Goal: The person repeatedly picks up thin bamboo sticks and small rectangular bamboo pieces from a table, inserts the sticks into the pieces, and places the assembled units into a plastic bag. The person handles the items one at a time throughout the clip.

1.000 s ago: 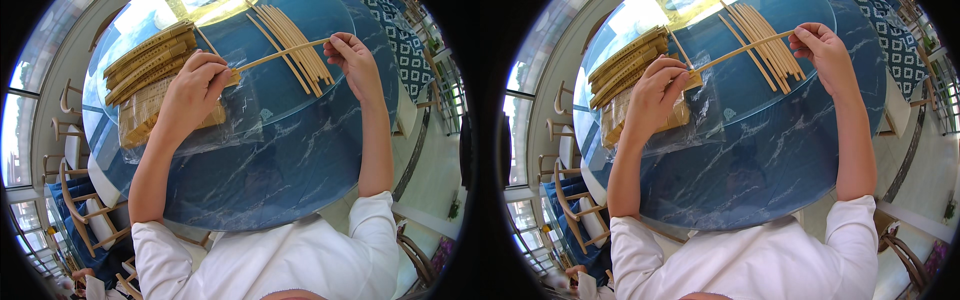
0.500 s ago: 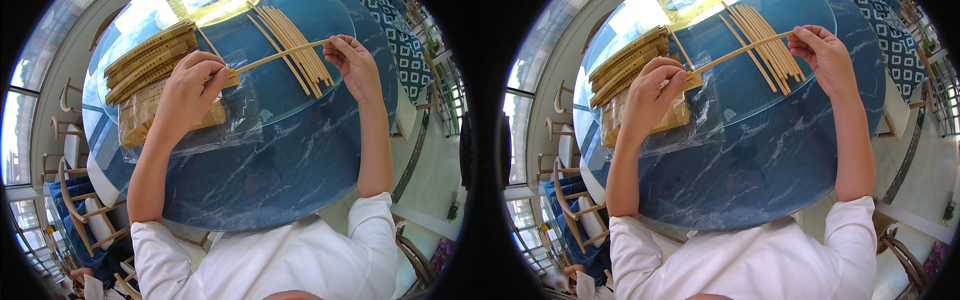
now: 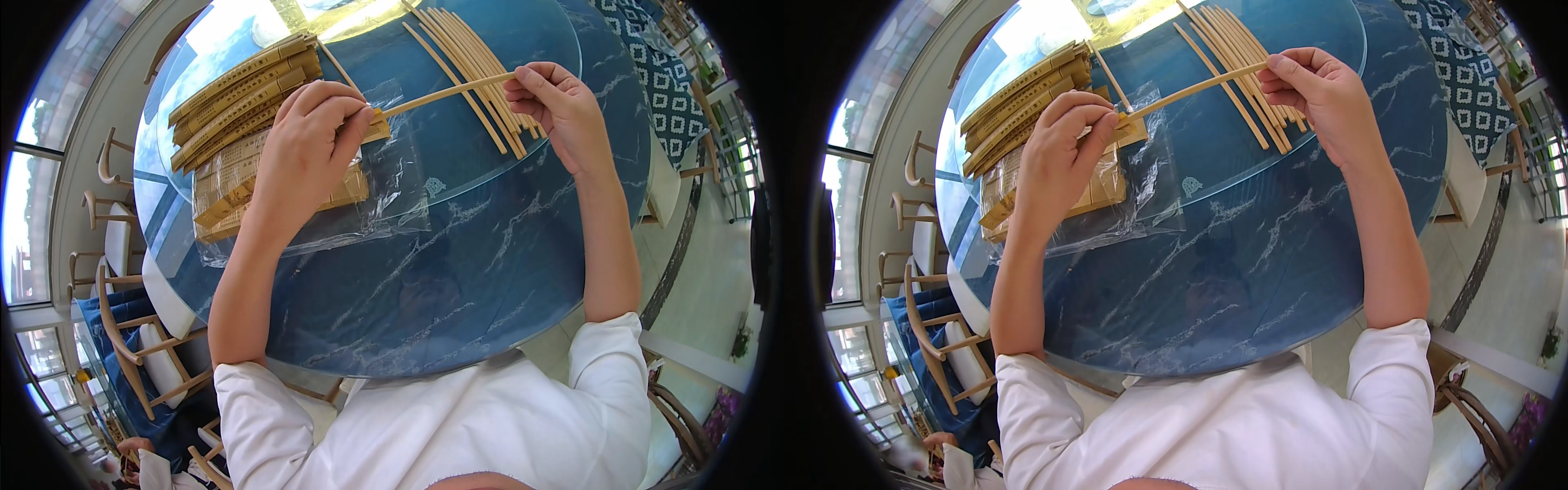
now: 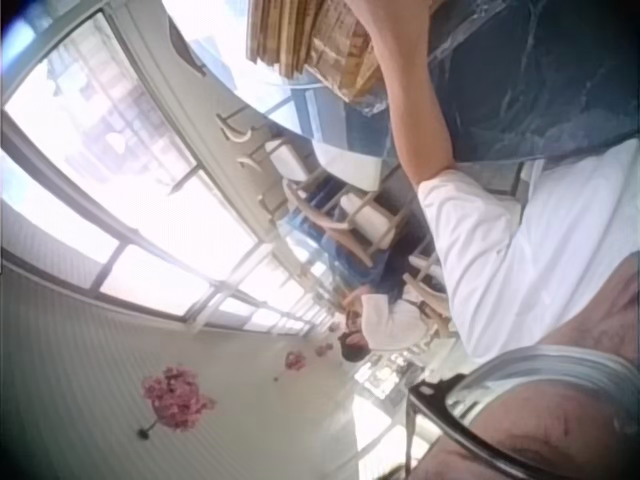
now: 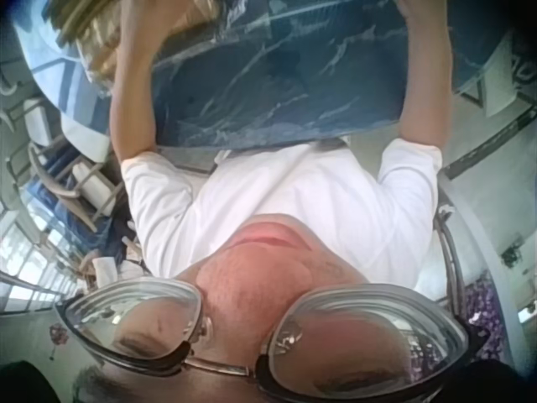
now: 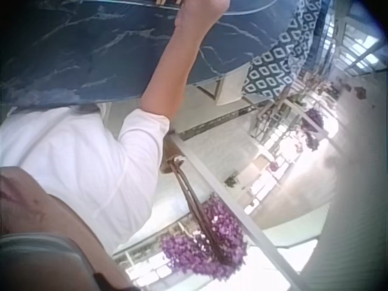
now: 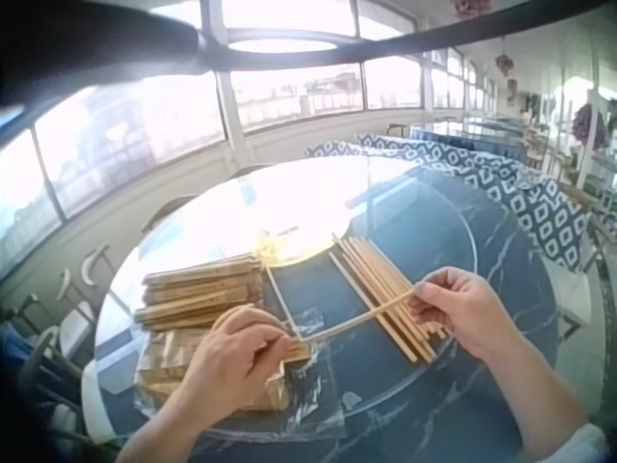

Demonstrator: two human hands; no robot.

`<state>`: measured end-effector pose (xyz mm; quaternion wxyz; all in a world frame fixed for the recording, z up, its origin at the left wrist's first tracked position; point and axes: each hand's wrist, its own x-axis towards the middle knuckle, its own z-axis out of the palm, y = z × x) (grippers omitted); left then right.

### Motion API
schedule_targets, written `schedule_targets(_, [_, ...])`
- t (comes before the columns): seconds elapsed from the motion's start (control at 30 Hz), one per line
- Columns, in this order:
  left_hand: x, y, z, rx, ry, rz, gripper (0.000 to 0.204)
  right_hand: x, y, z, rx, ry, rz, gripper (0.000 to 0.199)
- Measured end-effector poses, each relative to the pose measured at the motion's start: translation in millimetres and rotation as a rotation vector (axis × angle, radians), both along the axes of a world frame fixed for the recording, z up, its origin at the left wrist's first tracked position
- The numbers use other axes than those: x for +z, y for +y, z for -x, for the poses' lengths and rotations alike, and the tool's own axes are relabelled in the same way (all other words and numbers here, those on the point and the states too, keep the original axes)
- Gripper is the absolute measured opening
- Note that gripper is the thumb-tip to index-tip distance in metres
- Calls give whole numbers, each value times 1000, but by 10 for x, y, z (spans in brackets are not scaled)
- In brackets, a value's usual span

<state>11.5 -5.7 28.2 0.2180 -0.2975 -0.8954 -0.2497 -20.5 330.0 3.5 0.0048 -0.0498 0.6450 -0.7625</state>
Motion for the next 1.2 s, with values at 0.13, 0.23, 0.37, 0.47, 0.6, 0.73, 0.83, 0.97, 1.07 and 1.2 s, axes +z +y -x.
schedule_targets(0.13, [-70,70,21,18,257,77,9,26,-126,-70,-3,-1,-127,21])
schedule_targets(0.23, [-132,124,-12,45,349,143,6,31,-297,-169,-5,29,-216,21])
schedule_targets(0.37, [-195,153,-20,41,356,204,6,28,-312,-244,-56,120,-474,19])
schedule_targets(0.47, [-253,174,-82,16,312,207,12,23,-342,-288,-101,214,-635,21])
schedule_targets(0.6, [-321,174,-122,25,272,190,15,-9,-356,-295,-102,282,-712,20])
schedule_targets(0.73, [-222,167,-190,20,184,233,16,-11,-340,-300,-82,401,-818,16])
schedule_targets(0.83, [-143,135,-207,27,179,291,15,-3,-332,-290,-70,437,-852,15])
schedule_targets(0.97, [-176,162,-211,60,259,326,15,70,-354,-340,-47,400,-869,14])
schedule_targets(1.07, [-220,182,-184,79,306,305,19,72,-364,-351,-56,400,-878,14])
schedule_targets(1.2, [-302,162,-137,53,340,274,23,62,-354,-350,-37,378,-852,15])
